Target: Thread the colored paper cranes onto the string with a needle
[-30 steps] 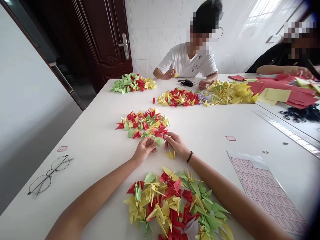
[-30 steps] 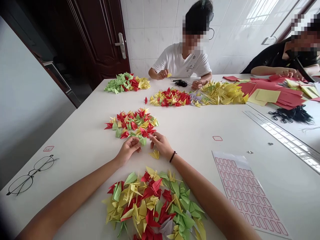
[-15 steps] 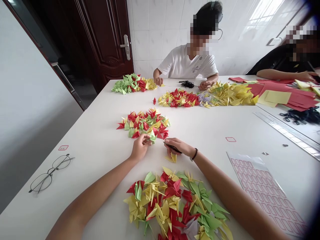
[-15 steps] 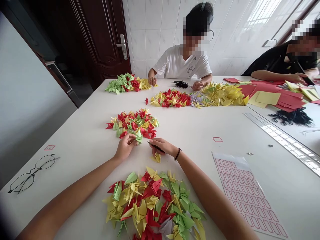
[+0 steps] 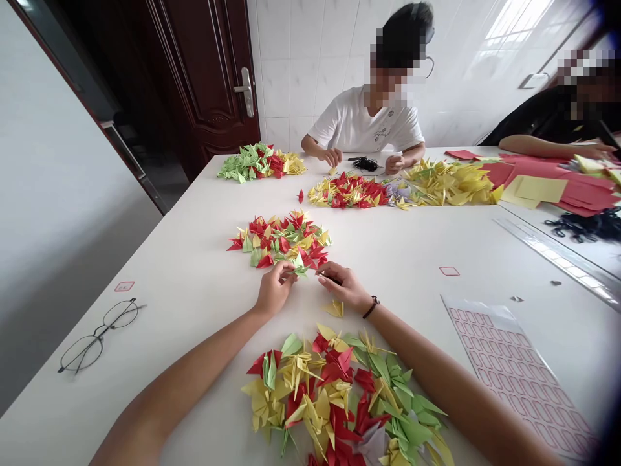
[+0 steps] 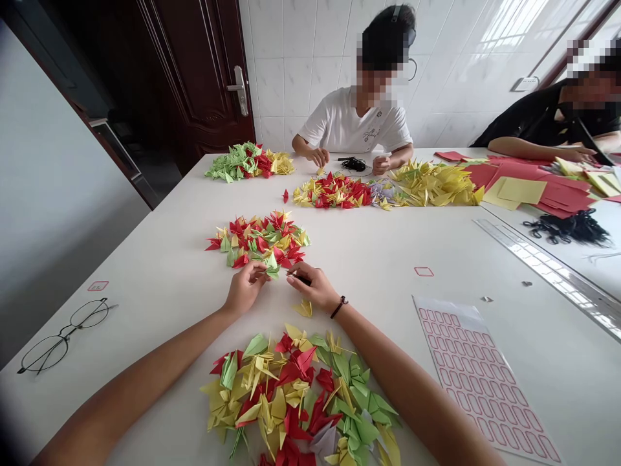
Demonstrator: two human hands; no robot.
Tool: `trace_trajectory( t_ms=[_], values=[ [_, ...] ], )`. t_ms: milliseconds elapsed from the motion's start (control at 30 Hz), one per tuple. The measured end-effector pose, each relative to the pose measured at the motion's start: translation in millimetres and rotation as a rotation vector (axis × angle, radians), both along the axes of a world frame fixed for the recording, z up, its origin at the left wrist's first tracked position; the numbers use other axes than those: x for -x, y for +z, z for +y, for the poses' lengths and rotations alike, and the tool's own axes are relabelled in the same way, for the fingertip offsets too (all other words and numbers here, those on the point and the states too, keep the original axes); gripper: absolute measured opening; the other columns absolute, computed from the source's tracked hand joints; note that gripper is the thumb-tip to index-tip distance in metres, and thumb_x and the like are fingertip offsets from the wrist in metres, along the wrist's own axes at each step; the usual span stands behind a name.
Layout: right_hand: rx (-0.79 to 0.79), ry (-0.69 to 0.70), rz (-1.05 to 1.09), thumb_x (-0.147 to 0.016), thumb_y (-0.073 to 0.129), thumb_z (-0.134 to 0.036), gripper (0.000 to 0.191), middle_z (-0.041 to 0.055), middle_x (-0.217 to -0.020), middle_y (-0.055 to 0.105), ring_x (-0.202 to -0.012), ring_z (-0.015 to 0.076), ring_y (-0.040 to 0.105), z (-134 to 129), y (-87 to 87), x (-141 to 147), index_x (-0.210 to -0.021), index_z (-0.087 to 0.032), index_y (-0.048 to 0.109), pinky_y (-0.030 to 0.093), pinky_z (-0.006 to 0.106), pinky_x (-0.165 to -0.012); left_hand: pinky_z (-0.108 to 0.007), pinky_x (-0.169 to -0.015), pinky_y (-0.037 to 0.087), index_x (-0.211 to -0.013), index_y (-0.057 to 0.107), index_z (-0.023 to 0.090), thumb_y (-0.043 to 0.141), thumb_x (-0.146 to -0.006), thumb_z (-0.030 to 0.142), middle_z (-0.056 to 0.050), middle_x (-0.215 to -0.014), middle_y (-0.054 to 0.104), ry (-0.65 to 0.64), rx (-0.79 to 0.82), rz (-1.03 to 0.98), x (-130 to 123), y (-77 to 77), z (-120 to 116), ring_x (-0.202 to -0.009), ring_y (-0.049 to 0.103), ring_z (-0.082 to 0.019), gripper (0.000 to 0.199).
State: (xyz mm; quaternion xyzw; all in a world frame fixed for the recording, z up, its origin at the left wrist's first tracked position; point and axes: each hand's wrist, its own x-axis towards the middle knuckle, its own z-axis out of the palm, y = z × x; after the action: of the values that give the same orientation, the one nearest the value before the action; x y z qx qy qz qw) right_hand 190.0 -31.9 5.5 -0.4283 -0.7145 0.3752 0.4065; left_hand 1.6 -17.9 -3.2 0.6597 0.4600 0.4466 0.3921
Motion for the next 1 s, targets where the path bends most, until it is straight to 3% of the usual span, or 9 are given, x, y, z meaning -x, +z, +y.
trace_trajectory(
  t_ms=[333,633,1000],
  values=[
    [-0.156,-0.057,-0.174,-0.077,0.053,-0.039,0.023,0.006,-0.077,0.063,-0.065,0.0149,0.056,1.0,-4.9,1.8,-0.083,-0.016,0.056,0.042,0.026,-0.061,-0.025,-0.062,0.045,-0.084,0.053,0.019,0.053,-0.071,0.02,-0.003,-0.081,0.063,-0.006,0.007,0.02,-0.7,2.1,-1.8,-0.07,0.061,-0.014,0.013],
    [-0.153,-0.081,-0.226,-0.078,0.052,-0.042,0.026,0.0053,-0.073,0.065,-0.06,0.0137,0.053,1.5,-6.3,3.4,-0.082,-0.017,0.06,0.04,0.025,-0.058,-0.021,-0.055,0.044,-0.08,0.054,0.019,0.055,-0.07,0.022,-0.001,-0.074,0.061,-0.081,0.002,0.063,-1.5,3.6,-3.4,-0.065,0.057,-0.012,0.01],
    [-0.168,-0.103,-0.275,-0.08,0.049,-0.042,0.028,0.005,-0.07,0.064,-0.056,0.013,0.052,3.3,-9.5,3.1,-0.079,-0.016,0.061,0.039,0.024,-0.055,-0.019,-0.051,0.041,-0.077,0.054,0.018,0.055,-0.069,0.019,0.001,-0.065,0.058,-0.073,0.005,0.108,-2.4,6.0,-4.6,-0.059,0.055,-0.011,0.009]
  ],
)
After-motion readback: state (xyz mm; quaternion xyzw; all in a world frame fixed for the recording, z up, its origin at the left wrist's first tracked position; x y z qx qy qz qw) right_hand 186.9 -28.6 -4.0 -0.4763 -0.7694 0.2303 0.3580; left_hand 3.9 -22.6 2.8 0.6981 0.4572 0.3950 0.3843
